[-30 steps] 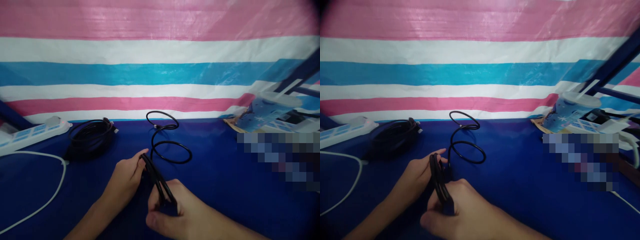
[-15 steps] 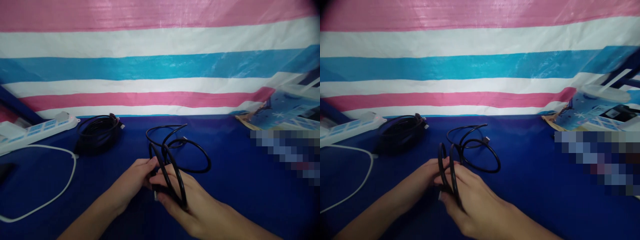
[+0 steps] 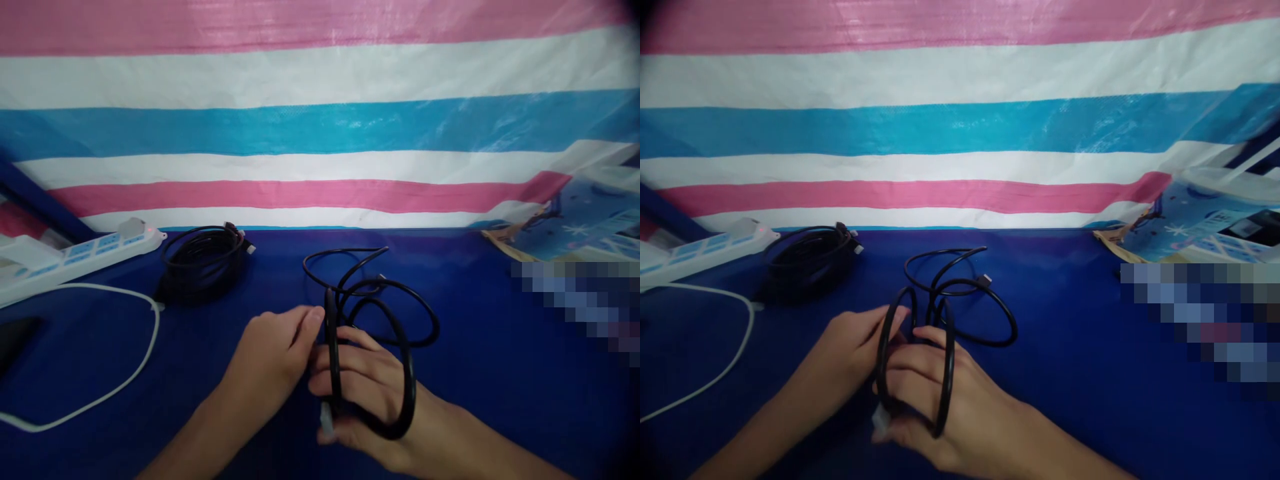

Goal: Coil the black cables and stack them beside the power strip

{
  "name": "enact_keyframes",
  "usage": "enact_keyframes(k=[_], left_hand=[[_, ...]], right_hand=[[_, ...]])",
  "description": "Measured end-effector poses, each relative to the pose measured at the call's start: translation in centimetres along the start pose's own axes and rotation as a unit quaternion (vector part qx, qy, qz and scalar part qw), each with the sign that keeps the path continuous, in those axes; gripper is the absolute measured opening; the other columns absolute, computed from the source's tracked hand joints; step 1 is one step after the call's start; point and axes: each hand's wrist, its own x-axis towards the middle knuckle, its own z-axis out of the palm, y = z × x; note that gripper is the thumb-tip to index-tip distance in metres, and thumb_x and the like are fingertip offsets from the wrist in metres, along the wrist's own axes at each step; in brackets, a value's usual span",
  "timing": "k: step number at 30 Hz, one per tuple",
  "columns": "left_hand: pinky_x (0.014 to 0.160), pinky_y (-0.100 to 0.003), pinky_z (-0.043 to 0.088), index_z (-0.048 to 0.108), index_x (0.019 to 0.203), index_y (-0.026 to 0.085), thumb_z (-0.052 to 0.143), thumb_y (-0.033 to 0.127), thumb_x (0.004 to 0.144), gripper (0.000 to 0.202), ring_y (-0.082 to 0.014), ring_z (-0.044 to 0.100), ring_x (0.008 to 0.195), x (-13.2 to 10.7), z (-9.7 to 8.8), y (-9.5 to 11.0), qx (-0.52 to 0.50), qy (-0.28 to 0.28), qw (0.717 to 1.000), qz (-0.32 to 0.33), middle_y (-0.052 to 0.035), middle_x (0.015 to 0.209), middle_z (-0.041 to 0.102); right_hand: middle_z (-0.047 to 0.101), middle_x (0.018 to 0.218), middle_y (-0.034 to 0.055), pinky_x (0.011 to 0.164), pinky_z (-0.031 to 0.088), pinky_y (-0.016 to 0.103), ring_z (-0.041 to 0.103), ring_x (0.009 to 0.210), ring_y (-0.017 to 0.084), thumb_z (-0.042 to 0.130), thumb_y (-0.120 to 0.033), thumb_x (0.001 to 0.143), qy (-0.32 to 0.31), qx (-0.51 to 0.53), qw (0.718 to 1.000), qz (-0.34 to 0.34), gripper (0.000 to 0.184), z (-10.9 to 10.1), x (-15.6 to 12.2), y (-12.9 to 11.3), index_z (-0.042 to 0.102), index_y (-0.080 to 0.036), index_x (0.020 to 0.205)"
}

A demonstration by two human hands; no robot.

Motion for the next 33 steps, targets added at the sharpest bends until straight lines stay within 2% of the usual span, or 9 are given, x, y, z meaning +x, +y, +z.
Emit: enact_keyframes(k=[4,8,11,13,16,21,23,27,33], left_hand=[[0.087,-0.028,0.047,0.059,0.120,0.019,0.049,0.029,0.090,0.033,-0.0192,0.064,0.099,-0.2,-0.5,-0.6,0.157,0.205,0.934,0.247,-0.0063,0.111,0.069],[0.096,-0.028,0.044,0.054,0.124,0.017,0.056,0.017,0.086,0.038,-0.0176,0.059,0.112,-0.7,-0.8,-1.0,0.212,0.228,0.850,0.424,-0.0088,0.120,0.064],[0.096,-0.030,0.046,0.055,0.121,0.017,0.059,0.016,0.085,0.036,-0.0182,0.059,0.111,-0.8,-0.9,-1.0,0.232,0.195,0.816,0.492,-0.0075,0.115,0.067],[0.093,-0.027,0.049,0.058,0.117,0.015,0.060,0.014,0.084,0.032,-0.0165,0.063,0.104,-0.7,-0.9,-1.1,0.224,0.221,0.794,0.521,-0.0068,0.108,0.070],[0.090,-0.020,0.051,0.059,0.113,0.012,0.063,0.013,0.082,0.032,-0.0125,0.065,0.098,-0.3,-1.2,-1.3,0.189,0.266,0.795,0.512,-0.0075,0.106,0.070],[0.092,-0.034,0.052,0.060,0.111,0.012,0.065,0.004,0.074,0.038,-0.0222,0.057,0.113,-0.4,-1.9,-1.3,0.183,0.272,0.766,0.552,-0.0125,0.114,0.064],[0.084,-0.036,0.053,0.062,0.103,0.012,0.063,0.004,0.072,0.031,-0.0238,0.059,0.105,-0.8,-1.9,-0.9,0.169,0.271,0.753,0.575,-0.0116,0.104,0.066],[0.065,-0.025,0.051,0.061,0.087,0.010,0.057,0.002,0.069,0.020,-0.0128,0.058,0.071,-1.6,-1.3,0.2,0.054,0.193,0.813,0.546,-0.0053,0.076,0.064],[0.069,-0.017,0.048,0.059,0.096,0.018,0.066,0.020,0.078,0.020,-0.0079,0.061,0.075,-2.1,-2.0,1.0,-0.071,0.021,0.926,0.371,0.0015,0.082,0.065]], right_hand=[[0.069,0.098,0.0027,0.092,0.044,0.014,0.063,0.098,0.010,0.072,-0.029,0.078,-0.012,0.110,0.991,0.072,0.027,0.1,-0.1,-0.7,0.064,-0.015,0.100],[0.069,0.097,0.0026,0.081,0.049,0.014,0.065,0.093,0.012,0.073,-0.028,0.076,-0.034,0.170,0.978,0.119,0.032,0.2,-0.2,-1.2,0.063,-0.017,0.104],[0.069,0.096,0.0017,0.078,0.050,0.016,0.065,0.090,0.013,0.074,-0.026,0.075,-0.050,0.196,0.969,0.140,0.031,0.2,-0.2,-1.2,0.064,-0.018,0.104],[0.069,0.095,0.0025,0.076,0.050,0.018,0.064,0.088,0.014,0.073,-0.029,0.076,-0.071,0.205,0.964,0.151,0.031,0.2,-0.3,-1.1,0.064,-0.018,0.103],[0.068,0.095,0.0048,0.063,0.050,0.019,0.064,0.079,0.014,0.070,-0.038,0.077,-0.094,0.225,0.950,0.196,0.036,0.2,-0.4,-1.1,0.064,-0.017,0.106],[0.066,0.085,0.0037,0.066,0.048,0.023,0.061,0.078,0.016,0.073,-0.035,0.074,-0.009,0.295,0.922,0.249,0.029,-0.1,-0.5,-1.3,0.067,-0.016,0.095],[0.063,0.080,0.0020,0.067,0.047,0.023,0.058,0.075,0.014,0.071,-0.033,0.075,0.028,0.322,0.911,0.256,0.023,-0.2,-0.4,-1.2,0.066,-0.017,0.090],[0.058,0.075,-0.0015,0.067,0.044,0.021,0.053,0.071,0.011,0.069,-0.029,0.078,0.075,0.394,0.879,0.257,0.014,-0.3,-0.1,-0.5,0.062,-0.018,0.085],[0.053,0.071,-0.0010,0.062,0.039,0.023,0.046,0.068,0.011,0.072,-0.036,0.075,0.066,0.396,0.864,0.302,0.024,0.0,-0.2,0.0,0.060,-0.016,0.080]])
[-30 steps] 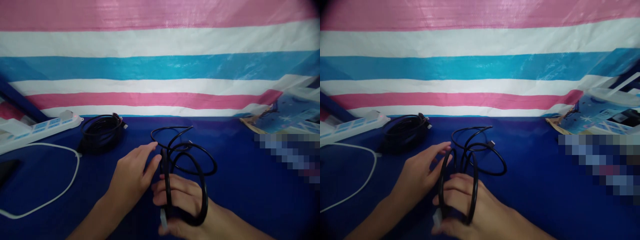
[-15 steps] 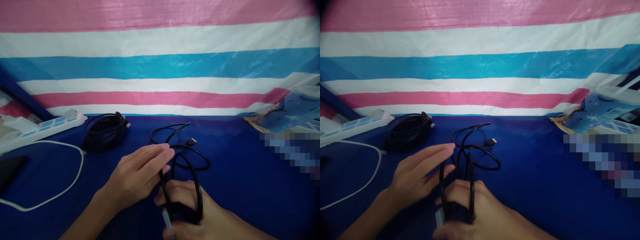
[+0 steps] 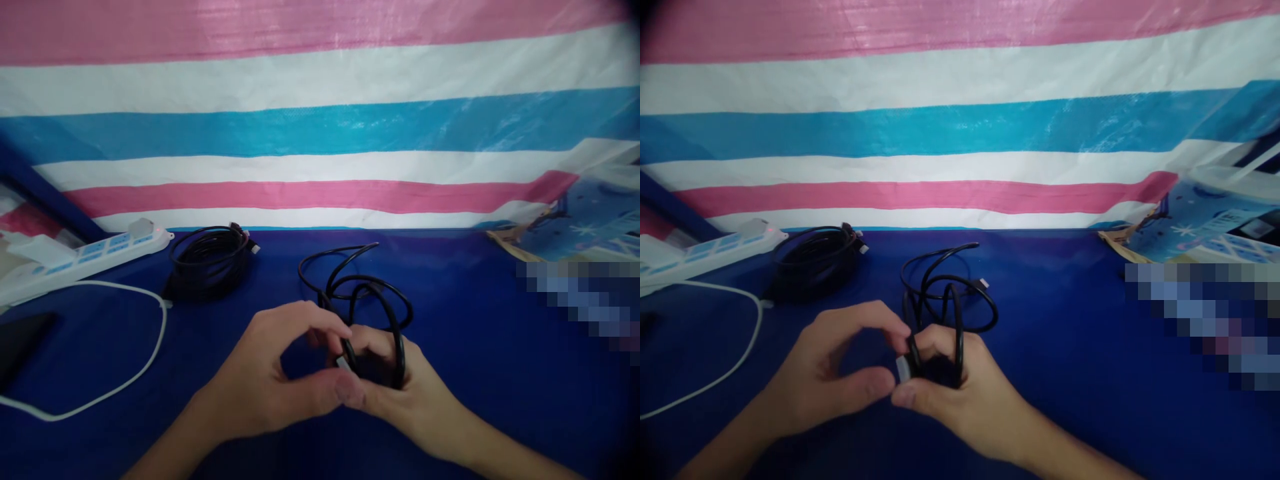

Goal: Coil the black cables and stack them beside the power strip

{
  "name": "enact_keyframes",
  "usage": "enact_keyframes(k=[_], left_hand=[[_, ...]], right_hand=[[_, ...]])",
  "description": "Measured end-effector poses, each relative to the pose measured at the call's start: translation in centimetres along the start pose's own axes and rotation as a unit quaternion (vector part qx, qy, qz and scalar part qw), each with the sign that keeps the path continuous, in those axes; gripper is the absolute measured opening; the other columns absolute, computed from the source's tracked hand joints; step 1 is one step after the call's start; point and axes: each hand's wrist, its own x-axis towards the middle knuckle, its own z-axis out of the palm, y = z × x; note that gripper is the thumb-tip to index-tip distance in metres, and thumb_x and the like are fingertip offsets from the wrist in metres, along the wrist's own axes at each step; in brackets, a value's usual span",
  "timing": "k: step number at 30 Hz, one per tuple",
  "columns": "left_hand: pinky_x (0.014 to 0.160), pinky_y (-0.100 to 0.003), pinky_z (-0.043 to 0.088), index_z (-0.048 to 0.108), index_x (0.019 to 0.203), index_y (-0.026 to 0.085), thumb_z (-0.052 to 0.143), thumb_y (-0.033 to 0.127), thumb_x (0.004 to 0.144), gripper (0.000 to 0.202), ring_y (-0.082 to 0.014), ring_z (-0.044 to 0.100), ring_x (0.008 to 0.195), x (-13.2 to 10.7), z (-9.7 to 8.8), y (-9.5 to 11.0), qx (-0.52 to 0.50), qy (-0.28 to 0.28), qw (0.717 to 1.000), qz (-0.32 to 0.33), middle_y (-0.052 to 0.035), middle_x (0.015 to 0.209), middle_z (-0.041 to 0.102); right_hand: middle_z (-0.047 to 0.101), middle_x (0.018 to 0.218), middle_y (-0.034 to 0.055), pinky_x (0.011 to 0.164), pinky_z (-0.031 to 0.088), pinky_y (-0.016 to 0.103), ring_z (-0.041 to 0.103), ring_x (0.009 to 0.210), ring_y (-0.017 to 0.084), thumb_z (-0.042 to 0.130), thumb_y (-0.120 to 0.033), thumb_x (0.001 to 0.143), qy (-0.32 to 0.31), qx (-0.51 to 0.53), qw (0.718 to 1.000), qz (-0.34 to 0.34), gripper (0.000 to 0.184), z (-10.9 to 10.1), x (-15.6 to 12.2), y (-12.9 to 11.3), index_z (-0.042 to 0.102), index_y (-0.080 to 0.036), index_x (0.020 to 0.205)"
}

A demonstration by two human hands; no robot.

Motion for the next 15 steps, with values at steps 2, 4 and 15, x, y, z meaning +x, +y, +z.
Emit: enact_keyframes(k=[2,4,15], left_hand=[[0.071,-0.015,0.047,0.061,0.093,0.020,0.068,0.026,0.078,0.018,-0.0067,0.061,0.077,0.1,-0.6,0.4,-0.016,-0.055,0.996,-0.070,0.0032,0.085,0.065],[0.074,-0.015,0.047,0.062,0.092,0.021,0.069,0.030,0.078,0.018,-0.0067,0.061,0.081,0.2,-1.0,0.7,-0.010,-0.100,0.989,-0.106,0.0034,0.090,0.065],[0.100,-0.024,0.039,0.058,0.106,0.020,0.051,-0.006,0.068,0.047,-0.0112,0.052,0.112,-0.5,-1.0,1.0,0.161,-0.006,0.982,0.097,0.0001,0.112,0.063]], right_hand=[[0.051,0.071,-0.0007,0.061,0.039,0.024,0.045,0.067,0.012,0.070,-0.041,0.076,0.006,-0.007,1.000,-0.001,0.028,0.1,-0.1,0.3,0.058,-0.015,0.079],[0.050,0.072,-0.0002,0.061,0.039,0.025,0.046,0.068,0.013,0.066,-0.045,0.079,0.003,-0.006,1.000,-0.001,0.031,0.2,-0.1,0.5,0.056,-0.015,0.079],[0.054,0.070,-0.0039,0.052,0.036,0.018,0.046,0.061,0.008,0.068,-0.023,0.068,-0.166,-0.225,0.960,0.026,0.015,0.9,-0.1,-0.8,0.057,-0.016,0.076]])
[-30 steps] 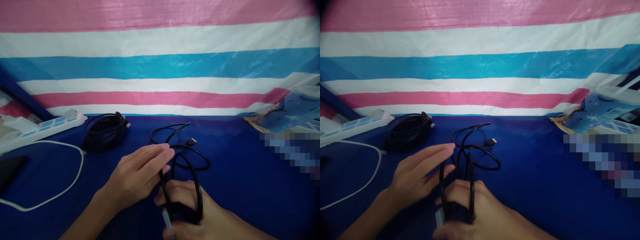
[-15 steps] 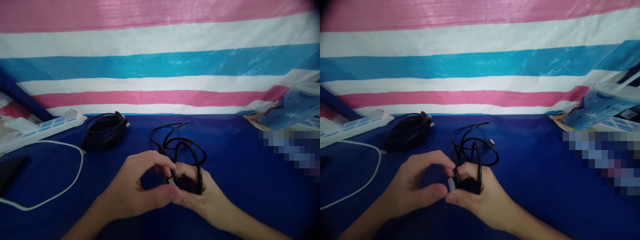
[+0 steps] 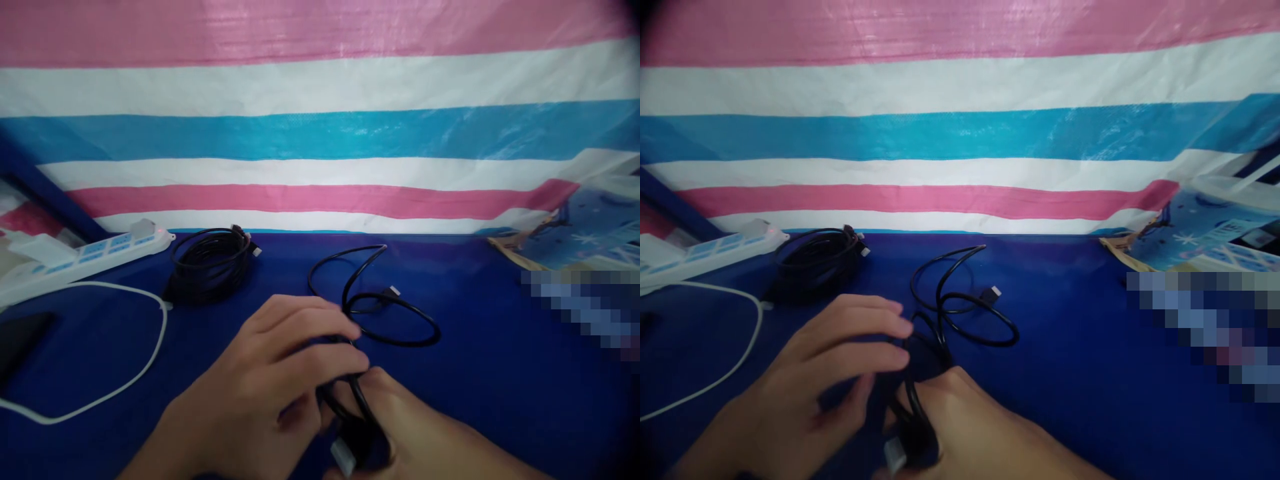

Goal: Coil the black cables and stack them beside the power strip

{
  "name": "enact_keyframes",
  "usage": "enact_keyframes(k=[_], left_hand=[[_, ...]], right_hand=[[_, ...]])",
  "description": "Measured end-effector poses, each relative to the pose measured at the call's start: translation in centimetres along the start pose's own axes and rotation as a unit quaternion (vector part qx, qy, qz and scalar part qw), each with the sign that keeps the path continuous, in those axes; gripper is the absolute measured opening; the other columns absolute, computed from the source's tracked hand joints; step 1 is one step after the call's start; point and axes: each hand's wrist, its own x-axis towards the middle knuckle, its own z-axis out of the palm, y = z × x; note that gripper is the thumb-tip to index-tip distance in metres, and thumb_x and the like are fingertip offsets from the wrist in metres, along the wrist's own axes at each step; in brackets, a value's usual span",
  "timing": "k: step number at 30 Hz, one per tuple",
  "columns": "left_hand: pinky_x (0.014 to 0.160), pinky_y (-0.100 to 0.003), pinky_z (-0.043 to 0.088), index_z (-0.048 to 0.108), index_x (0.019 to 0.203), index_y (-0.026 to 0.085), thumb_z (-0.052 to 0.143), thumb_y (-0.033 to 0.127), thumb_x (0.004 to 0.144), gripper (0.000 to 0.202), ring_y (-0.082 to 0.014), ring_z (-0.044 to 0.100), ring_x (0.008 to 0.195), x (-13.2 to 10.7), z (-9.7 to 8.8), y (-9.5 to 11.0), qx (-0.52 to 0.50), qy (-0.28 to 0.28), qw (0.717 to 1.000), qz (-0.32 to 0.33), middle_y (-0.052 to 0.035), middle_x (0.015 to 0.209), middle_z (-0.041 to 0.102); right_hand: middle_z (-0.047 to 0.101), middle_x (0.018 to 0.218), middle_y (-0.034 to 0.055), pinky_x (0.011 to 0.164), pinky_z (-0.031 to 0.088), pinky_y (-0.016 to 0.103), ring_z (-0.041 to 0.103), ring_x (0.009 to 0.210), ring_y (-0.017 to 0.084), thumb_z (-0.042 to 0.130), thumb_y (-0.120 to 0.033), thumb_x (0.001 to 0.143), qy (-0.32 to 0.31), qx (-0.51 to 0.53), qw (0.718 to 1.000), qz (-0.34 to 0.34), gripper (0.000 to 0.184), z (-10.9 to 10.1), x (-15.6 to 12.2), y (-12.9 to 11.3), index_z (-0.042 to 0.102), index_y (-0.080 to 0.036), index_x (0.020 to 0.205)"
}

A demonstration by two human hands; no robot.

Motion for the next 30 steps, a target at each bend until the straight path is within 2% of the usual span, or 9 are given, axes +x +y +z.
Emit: enact_keyframes(k=[4,9,13,16,21,23,26,28,30], left_hand=[[0.115,-0.030,0.019,0.054,0.118,0.027,0.050,-0.003,0.065,0.061,-0.0108,0.053,0.115,0.4,0.2,0.8,-0.029,-0.189,0.980,-0.054,0.0049,0.124,0.061],[0.087,-0.029,0.048,0.061,0.106,0.027,0.059,0.017,0.077,0.031,-0.0148,0.066,0.078,0.5,0.5,0.5,-0.107,-0.249,0.942,-0.199,0.0036,0.086,0.071],[0.068,-0.021,0.049,0.053,0.124,0.031,0.071,0.033,0.073,0.054,-0.0157,0.068,0.079,0.5,1.2,0.7,-0.217,-0.214,0.935,-0.179,0.0017,0.101,0.071],[0.068,-0.021,0.049,0.064,0.114,0.026,0.066,0.041,0.078,0.039,-0.0154,0.068,0.077,0.6,2.8,1.2,-0.205,-0.141,0.957,-0.149,-0.0025,0.098,0.072],[0.055,-0.020,0.046,0.075,0.089,0.020,0.059,0.030,0.085,0.019,-0.0119,0.062,0.057,0.2,3.8,1.6,-0.220,-0.049,0.964,-0.144,-0.0031,0.066,0.070],[0.049,-0.019,0.041,0.076,0.085,0.024,0.063,0.032,0.083,0.015,-0.0099,0.057,0.051,-0.1,3.6,1.5,-0.300,0.056,0.928,-0.213,-0.0007,0.061,0.067],[0.040,-0.016,0.028,0.074,0.083,0.028,0.066,0.036,0.079,0.012,-0.0039,0.037,0.039,-0.1,3.6,1.0,-0.458,0.216,0.806,-0.307,0.0047,0.047,0.051],[0.037,-0.014,0.022,0.071,0.089,0.026,0.065,0.036,0.079,0.014,-0.0021,0.023,0.034,0.0,3.9,0.5,-0.550,0.231,0.729,-0.337,0.0090,0.041,0.036],[0.035,-0.015,0.026,0.063,0.096,0.023,0.059,0.033,0.079,0.019,-0.0030,0.022,0.032,0.2,4.2,0.0,-0.606,0.160,0.694,-0.354,0.0107,0.039,0.034]], right_hand=[[0.048,0.059,-0.0061,0.047,0.033,0.015,0.040,0.052,0.005,0.062,-0.013,0.065,0.032,-0.020,0.999,-0.020,0.005,-0.1,-0.3,-0.2,0.058,-0.015,0.067],[0.048,0.056,-0.0063,0.042,0.028,0.012,0.036,0.049,0.003,0.071,-0.022,0.068,0.036,0.031,0.999,0.002,0.019,-0.5,-0.9,-0.2,0.057,-0.013,0.060],[0.043,0.057,-0.0071,0.043,0.027,0.017,0.033,0.051,0.005,0.081,-0.051,0.057,0.130,0.132,0.983,-0.006,0.045,-0.7,-1.1,0.3,0.054,-0.017,0.069],[0.042,0.066,-0.0070,0.046,0.027,0.020,0.033,0.054,0.008,0.068,-0.071,0.058,0.208,0.140,0.968,-0.026,0.072,-0.8,-1.3,0.6,0.050,-0.026,0.110],[0.051,0.083,0.0014,0.057,0.036,0.026,0.045,0.067,0.014,0.028,-0.074,0.084,0.118,0.176,0.977,-0.024,0.064,-1.3,-2.2,-0.2,0.039,-0.028,0.127],[0.051,0.082,0.0005,0.055,0.035,0.024,0.044,0.065,0.012,0.046,-0.070,0.081,0.099,0.235,0.967,-0.028,0.058,-1.5,-2.3,-0.4,0.045,-0.027,0.120],[0.051,0.071,-0.0026,0.052,0.032,0.021,0.042,0.056,0.007,0.063,-0.052,0.081,0.098,0.297,0.950,-0.026,0.037,-1.7,-2.1,-0.2,0.053,-0.022,0.100],[0.047,0.061,-0.0061,0.049,0.031,0.020,0.037,0.048,0.004,0.060,-0.043,0.087,0.127,0.317,0.940,-0.020,0.025,-2.0,-1.7,0.1,0.054,-0.020,0.094],[0.041,0.056,-0.0091,0.044,0.027,0.018,0.029,0.042,0.002,0.058,-0.039,0.088,0.156,0.328,0.932,-0.007,0.020,-2.3,-1.5,0.1,0.053,-0.021,0.094]])
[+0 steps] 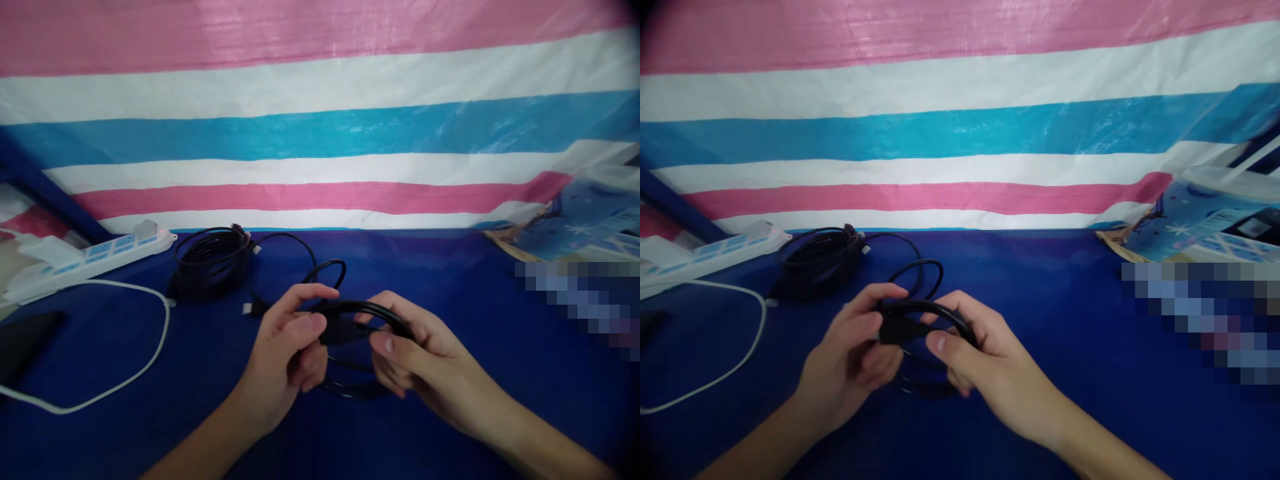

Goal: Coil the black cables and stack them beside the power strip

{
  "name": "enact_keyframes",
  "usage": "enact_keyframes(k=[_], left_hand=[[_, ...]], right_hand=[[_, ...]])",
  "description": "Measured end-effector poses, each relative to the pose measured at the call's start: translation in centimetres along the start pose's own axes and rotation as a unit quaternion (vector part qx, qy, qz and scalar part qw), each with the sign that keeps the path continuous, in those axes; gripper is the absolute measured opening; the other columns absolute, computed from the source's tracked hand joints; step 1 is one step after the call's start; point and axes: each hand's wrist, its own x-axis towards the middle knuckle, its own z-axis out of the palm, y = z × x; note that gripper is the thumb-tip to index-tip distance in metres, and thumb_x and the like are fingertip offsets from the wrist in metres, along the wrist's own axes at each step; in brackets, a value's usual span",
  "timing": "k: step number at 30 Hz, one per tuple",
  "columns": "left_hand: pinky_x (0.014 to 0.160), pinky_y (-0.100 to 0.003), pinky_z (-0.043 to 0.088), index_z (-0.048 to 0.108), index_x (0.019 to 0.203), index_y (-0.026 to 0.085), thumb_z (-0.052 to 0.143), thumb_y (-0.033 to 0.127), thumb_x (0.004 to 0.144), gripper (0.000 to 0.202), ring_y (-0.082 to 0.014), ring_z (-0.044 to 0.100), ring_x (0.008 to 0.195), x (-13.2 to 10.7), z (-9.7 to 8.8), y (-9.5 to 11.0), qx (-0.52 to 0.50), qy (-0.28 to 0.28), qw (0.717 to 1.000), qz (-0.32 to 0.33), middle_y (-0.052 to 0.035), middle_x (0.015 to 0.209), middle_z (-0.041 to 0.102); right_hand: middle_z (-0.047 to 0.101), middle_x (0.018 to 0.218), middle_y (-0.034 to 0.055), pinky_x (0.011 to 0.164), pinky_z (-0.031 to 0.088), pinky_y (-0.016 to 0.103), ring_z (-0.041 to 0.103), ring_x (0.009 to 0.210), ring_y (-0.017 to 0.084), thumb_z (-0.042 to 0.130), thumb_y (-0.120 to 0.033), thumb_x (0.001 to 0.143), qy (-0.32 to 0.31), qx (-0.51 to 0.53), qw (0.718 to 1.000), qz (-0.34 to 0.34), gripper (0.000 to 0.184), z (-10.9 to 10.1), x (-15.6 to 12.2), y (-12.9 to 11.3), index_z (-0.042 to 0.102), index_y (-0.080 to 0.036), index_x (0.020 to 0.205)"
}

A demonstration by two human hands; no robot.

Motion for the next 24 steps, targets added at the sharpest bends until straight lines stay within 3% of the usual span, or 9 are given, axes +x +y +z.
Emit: enact_keyframes(k=[3,6,9,11,14,17,19,21,24], left_hand=[[0.041,-0.019,0.039,0.051,0.094,0.020,0.051,0.024,0.075,0.019,-0.0072,0.042,0.035,0.3,0.0,0.1,0.089,-0.116,0.981,-0.124,0.0070,0.045,0.051],[0.046,-0.017,0.040,0.042,0.086,0.021,0.055,0.012,0.066,0.025,-0.0075,0.049,0.048,0.1,0.4,0.6,0.236,-0.137,0.940,-0.206,0.0062,0.057,0.056],[0.043,-0.014,0.033,0.047,0.084,0.021,0.059,0.012,0.067,0.023,-0.0050,0.044,0.049,-0.1,0.9,0.6,0.330,-0.070,0.927,-0.167,0.0076,0.062,0.050],[0.039,-0.014,0.029,0.049,0.086,0.021,0.063,0.019,0.071,0.021,-0.0039,0.041,0.043,0.1,0.9,0.3,0.334,-0.014,0.934,-0.124,0.0085,0.058,0.048],[0.034,-0.016,0.026,0.049,0.092,0.021,0.065,0.030,0.075,0.025,-0.0034,0.027,0.032,0.7,0.6,-0.2,0.205,0.063,0.974,-0.067,0.0126,0.044,0.037],[0.036,-0.016,0.031,0.050,0.094,0.021,0.062,0.027,0.077,0.022,-0.0032,0.016,0.033,1.3,0.3,-0.5,0.050,0.104,0.993,-0.021,0.0151,0.039,0.025],[0.038,-0.017,0.035,0.052,0.090,0.019,0.062,0.022,0.077,0.016,-0.0037,0.020,0.034,1.4,0.2,-0.4,0.026,0.097,0.995,-0.029,0.0143,0.039,0.026],[0.043,-0.019,0.042,0.052,0.082,0.018,0.062,0.019,0.075,0.012,-0.0045,0.031,0.035,1.4,0.1,-0.2,0.057,0.062,0.995,-0.059,0.0128,0.038,0.032],[0.055,-0.025,0.051,0.053,0.075,0.017,0.061,0.018,0.074,0.009,-0.0068,0.047,0.039,0.9,0.1,0.4,0.164,-0.022,0.981,-0.103,0.0105,0.040,0.042]], right_hand=[[0.050,0.062,-0.0067,0.049,0.037,0.018,0.043,0.049,0.004,0.059,-0.035,0.088,-0.038,-0.042,0.997,0.051,0.017,-0.1,0.0,-0.9,0.053,-0.020,0.095],[0.063,0.083,0.0008,0.066,0.046,0.024,0.059,0.076,0.013,0.057,-0.033,0.089,-0.080,-0.134,0.983,0.095,0.016,0.0,-0.3,-1.6,0.054,-0.019,0.095],[0.061,0.088,-0.0003,0.064,0.042,0.021,0.055,0.077,0.011,0.058,-0.035,0.088,-0.060,-0.166,0.980,0.095,0.018,-0.2,-0.2,-1.3,0.054,-0.019,0.096],[0.059,0.086,-0.0013,0.062,0.039,0.020,0.052,0.074,0.009,0.062,-0.033,0.086,-0.046,-0.118,0.989,0.079,0.022,-0.3,0.1,-0.7,0.054,-0.019,0.100],[0.055,0.072,-0.0031,0.062,0.038,0.020,0.052,0.066,0.008,0.066,-0.028,0.083,0.000,0.008,0.999,0.040,0.020,-0.4,0.8,0.4,0.055,-0.016,0.094],[0.048,0.059,-0.0060,0.065,0.043,0.023,0.055,0.060,0.009,0.058,-0.031,0.087,0.021,0.070,0.997,0.014,0.016,-0.1,1.2,1.0,0.053,-0.016,0.090],[0.042,0.054,-0.0089,0.067,0.047,0.026,0.051,0.049,0.007,0.054,-0.036,0.090,0.016,0.075,0.997,0.001,0.019,0.1,1.2,1.1,0.051,-0.017,0.089],[0.033,0.048,-0.0120,0.058,0.047,0.025,0.035,0.037,0.003,0.051,-0.040,0.091,0.011,0.074,0.997,-0.006,0.022,0.1,1.0,0.9,0.050,-0.018,0.088],[0.029,0.043,-0.0125,0.039,0.034,0.017,0.021,0.035,0.003,0.051,-0.041,0.092,-0.014,0.048,0.999,0.019,0.026,-0.2,0.6,0.2,0.051,-0.017,0.082]])
